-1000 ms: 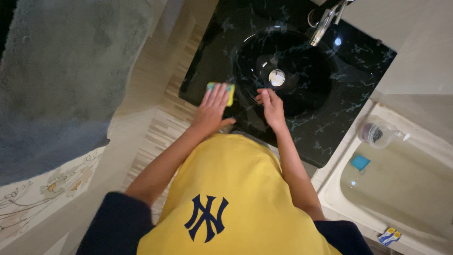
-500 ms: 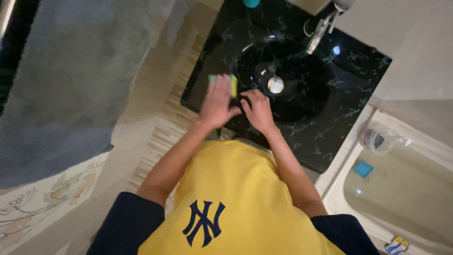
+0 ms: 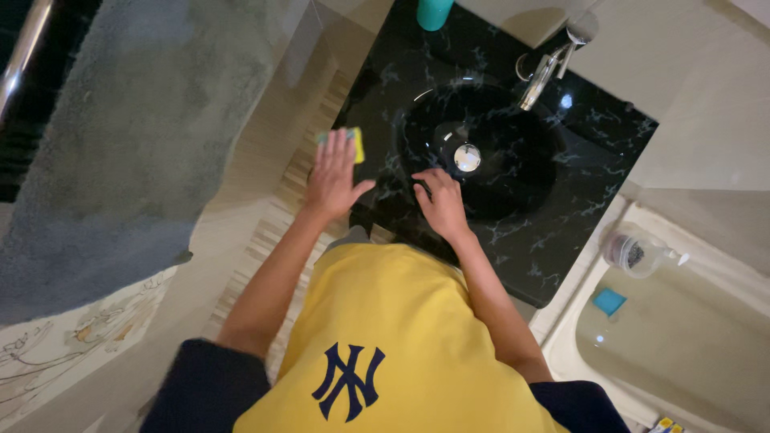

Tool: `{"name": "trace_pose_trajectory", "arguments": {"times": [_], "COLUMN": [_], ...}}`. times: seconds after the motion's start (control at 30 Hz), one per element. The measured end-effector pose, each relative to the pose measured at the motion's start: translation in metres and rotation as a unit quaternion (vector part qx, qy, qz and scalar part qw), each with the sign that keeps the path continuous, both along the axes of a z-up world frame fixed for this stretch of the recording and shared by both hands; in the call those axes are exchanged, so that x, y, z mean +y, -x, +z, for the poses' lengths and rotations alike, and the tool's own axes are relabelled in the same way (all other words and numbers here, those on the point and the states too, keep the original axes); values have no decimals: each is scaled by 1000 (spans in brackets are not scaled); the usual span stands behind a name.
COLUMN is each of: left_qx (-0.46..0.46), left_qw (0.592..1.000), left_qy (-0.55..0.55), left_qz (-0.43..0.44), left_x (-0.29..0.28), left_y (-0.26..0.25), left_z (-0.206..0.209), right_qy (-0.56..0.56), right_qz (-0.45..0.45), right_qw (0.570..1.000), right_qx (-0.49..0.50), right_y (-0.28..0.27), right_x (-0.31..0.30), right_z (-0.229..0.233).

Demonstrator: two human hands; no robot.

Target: The person cleans a black marble sink and the surrounding countertop by hand using a yellow sponge and a light-colored cloth.

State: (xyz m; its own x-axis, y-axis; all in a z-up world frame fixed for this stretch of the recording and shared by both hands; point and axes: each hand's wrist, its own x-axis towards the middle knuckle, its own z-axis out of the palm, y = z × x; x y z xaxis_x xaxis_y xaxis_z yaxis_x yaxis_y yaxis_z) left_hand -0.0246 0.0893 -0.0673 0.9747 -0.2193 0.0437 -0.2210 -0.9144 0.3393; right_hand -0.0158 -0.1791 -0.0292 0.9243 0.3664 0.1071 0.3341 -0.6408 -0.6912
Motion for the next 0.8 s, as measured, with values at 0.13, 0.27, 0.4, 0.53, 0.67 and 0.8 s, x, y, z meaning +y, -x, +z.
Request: {"name": "trace_pose_trajectory", "arguments": {"times": [0.13, 0.27, 0.4, 0.53, 0.67, 0.8], "left_qx": [-4, -28, 68, 56, -17, 5], "left_qw": [999, 992, 992, 996, 999, 999], "left_qy": [-25, 50, -24, -51, -23, -25], "left_qz": [-44, -110, -104, -55, -15, -40], "left_x": [-49, -66, -42, 7, 11, -31], "left_y": [-21, 10, 42, 42, 2, -11], "left_z": [7, 14, 13, 6, -5, 3], "right_qy": [-8, -14, -19, -1, 4, -3], "right_qz": [0, 5, 10, 13, 23, 38], "right_qw": [1000, 1000, 1000, 1000, 1000, 999], "right_qx": [4, -14, -21, 1, -4, -35], "right_y": [-5, -8, -5, -1, -1, -7], "right_x": [4, 9, 11, 10, 10, 18], "right_z": [2, 10, 13, 10, 7, 10]}}
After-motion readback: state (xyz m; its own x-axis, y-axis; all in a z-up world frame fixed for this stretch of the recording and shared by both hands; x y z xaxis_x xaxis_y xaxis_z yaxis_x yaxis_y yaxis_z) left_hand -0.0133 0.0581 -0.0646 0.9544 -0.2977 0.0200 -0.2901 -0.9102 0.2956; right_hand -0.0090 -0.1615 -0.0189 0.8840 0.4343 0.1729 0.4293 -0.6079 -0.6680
